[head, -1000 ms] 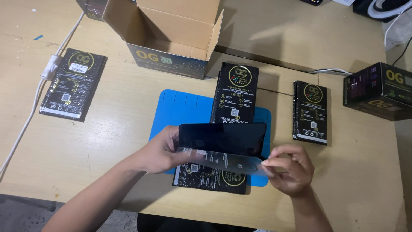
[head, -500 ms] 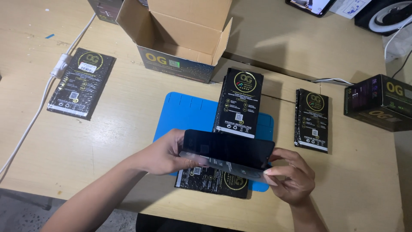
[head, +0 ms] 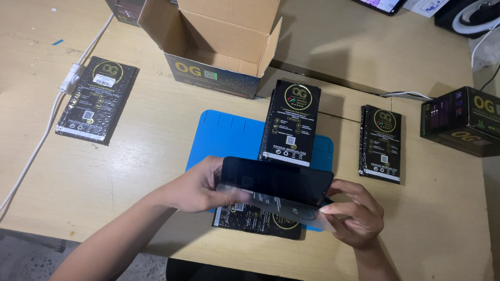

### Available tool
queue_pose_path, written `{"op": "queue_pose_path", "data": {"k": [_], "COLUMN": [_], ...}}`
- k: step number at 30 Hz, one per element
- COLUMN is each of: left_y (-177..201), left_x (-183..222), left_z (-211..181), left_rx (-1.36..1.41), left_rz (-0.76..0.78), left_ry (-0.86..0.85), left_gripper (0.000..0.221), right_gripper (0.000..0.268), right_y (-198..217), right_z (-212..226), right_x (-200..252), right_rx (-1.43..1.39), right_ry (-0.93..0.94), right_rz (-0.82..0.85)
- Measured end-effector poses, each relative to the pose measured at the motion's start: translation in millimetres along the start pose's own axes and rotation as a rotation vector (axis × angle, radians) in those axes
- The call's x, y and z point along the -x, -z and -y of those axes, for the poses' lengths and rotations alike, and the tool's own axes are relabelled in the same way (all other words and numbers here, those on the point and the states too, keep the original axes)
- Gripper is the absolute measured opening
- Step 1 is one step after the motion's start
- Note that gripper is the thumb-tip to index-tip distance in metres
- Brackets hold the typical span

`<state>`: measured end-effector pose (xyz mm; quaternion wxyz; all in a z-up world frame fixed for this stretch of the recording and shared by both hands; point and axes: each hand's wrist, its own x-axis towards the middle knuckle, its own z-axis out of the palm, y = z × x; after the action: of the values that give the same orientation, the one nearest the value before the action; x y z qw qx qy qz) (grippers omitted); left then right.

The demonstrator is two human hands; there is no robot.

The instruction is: Inspecting, marking, and packaging a phone display assembly.

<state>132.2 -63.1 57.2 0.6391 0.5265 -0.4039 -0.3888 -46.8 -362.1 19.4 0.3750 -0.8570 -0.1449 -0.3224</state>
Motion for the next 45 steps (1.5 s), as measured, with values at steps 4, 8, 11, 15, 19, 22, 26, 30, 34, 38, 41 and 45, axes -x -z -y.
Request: {"op": "queue_pose_path", "data": {"k": [4, 8, 11, 15, 19, 22, 26, 30, 34, 38, 41, 45], "left_y": [0, -1, -1, -3, -2, -1, -1, -1, -2, -1, -4, -5], "left_x": [1, -1, -1, -4, -6, -9, -11, -12, -12, -11, -12, -11], "left_z": [2, -2, -3, -6, -2, 0, 2, 4, 6, 14, 13, 24], "left_rx": [0.016, 0.039, 0.040, 0.117, 0.241, 0.226, 0.249, 0.221, 0.227, 0.043, 0.256, 0.166], "left_rz": [-0.003, -0.002, -0.011, -0.048, -0.051, -0.055, -0.057, -0.091, -0.109, -0.108, -0.097, -0.120], "left_ry": [-0.003, -0.021, -0.023, 0.043, 0.064, 0.098, 0.132, 0.164, 0.189, 0.167, 0.211, 0.276], "left_gripper": [0.015, 0.004, 0.005, 0.007, 0.013, 0.011, 0.005, 0.009, 0.010, 0.040, 0.055, 0.031], "right_gripper": [0.005, 0.006, 0.003, 0.005, 0.007, 0.008, 0.014, 0.015, 0.016, 0.018, 0.010, 0.017], "right_y": [0, -1, -2, -4, -8, -6, -7, -6, -4, -2, -2, -2], "right_z": [1, 3, 5, 13, 20, 24, 29, 30, 27, 18, 20, 22], "right_x": [-2, -4, -5, -6, -6, -5, -5, -5, -4, -5, -13, -21], "right_rx": [-0.050, -0.037, -0.061, -0.073, -0.127, -0.106, -0.084, -0.059, -0.140, -0.201, -0.345, -0.380], "right_ry": [0.004, 0.009, 0.017, -0.022, -0.040, -0.040, -0.048, -0.033, -0.092, -0.228, -0.452, -0.569], "right_rz": [0.029, 0.025, 0.034, 0.035, 0.003, 0.019, -0.001, 0.019, 0.039, 0.021, -0.017, -0.030]}}
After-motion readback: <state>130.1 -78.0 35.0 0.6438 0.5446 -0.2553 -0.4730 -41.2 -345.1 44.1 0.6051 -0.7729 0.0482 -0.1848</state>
